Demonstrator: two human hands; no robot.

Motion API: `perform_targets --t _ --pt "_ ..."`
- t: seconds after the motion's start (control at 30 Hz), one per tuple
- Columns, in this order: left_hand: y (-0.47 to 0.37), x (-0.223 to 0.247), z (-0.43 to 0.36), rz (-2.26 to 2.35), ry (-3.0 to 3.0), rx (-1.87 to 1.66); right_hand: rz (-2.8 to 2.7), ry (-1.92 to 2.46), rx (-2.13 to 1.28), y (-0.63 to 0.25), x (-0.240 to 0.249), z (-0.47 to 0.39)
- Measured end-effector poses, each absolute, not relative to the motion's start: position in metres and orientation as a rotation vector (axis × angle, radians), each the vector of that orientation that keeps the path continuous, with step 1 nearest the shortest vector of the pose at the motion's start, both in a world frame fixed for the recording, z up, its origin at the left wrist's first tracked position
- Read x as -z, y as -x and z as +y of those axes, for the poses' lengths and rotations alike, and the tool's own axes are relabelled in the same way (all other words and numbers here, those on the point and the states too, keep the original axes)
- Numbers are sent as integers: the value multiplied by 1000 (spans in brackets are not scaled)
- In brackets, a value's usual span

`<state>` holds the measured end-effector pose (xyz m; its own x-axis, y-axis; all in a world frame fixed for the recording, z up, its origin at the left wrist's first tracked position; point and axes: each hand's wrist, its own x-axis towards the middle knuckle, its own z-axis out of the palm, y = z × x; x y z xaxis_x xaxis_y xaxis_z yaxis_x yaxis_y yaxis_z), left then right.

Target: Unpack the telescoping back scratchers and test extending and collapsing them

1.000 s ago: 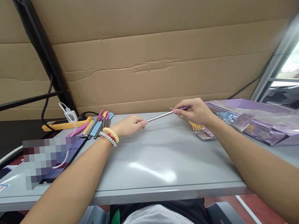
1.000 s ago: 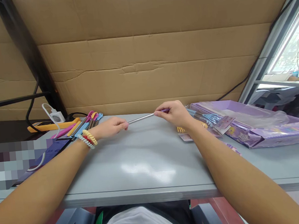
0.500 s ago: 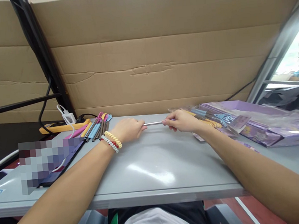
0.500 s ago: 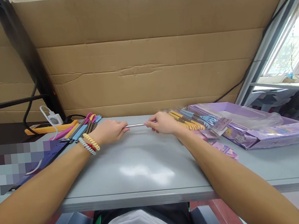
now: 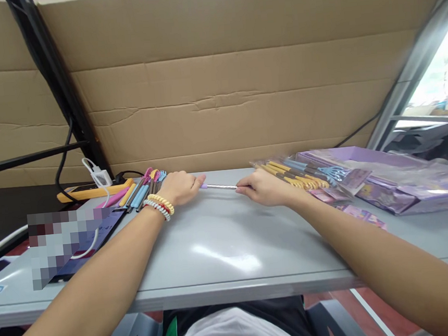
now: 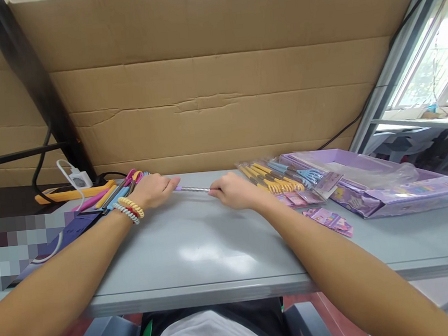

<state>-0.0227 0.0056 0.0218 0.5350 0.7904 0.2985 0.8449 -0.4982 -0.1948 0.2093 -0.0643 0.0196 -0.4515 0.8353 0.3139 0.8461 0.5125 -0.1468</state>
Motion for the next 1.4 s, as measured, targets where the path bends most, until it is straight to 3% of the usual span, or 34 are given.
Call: perform_targets --t 0.6,0.97,1.4 --pt "-10 -26 -35 -1393 2347 388 -2276 1330 -44 -190 -24 -78" --pt "9 -32 -15 -1266 2456 501 -2333 1351 54 -195 -31 -79" --pt "9 -39 -23 -1332 2336 222 -2224 1329 -146 -181 -18 -82"
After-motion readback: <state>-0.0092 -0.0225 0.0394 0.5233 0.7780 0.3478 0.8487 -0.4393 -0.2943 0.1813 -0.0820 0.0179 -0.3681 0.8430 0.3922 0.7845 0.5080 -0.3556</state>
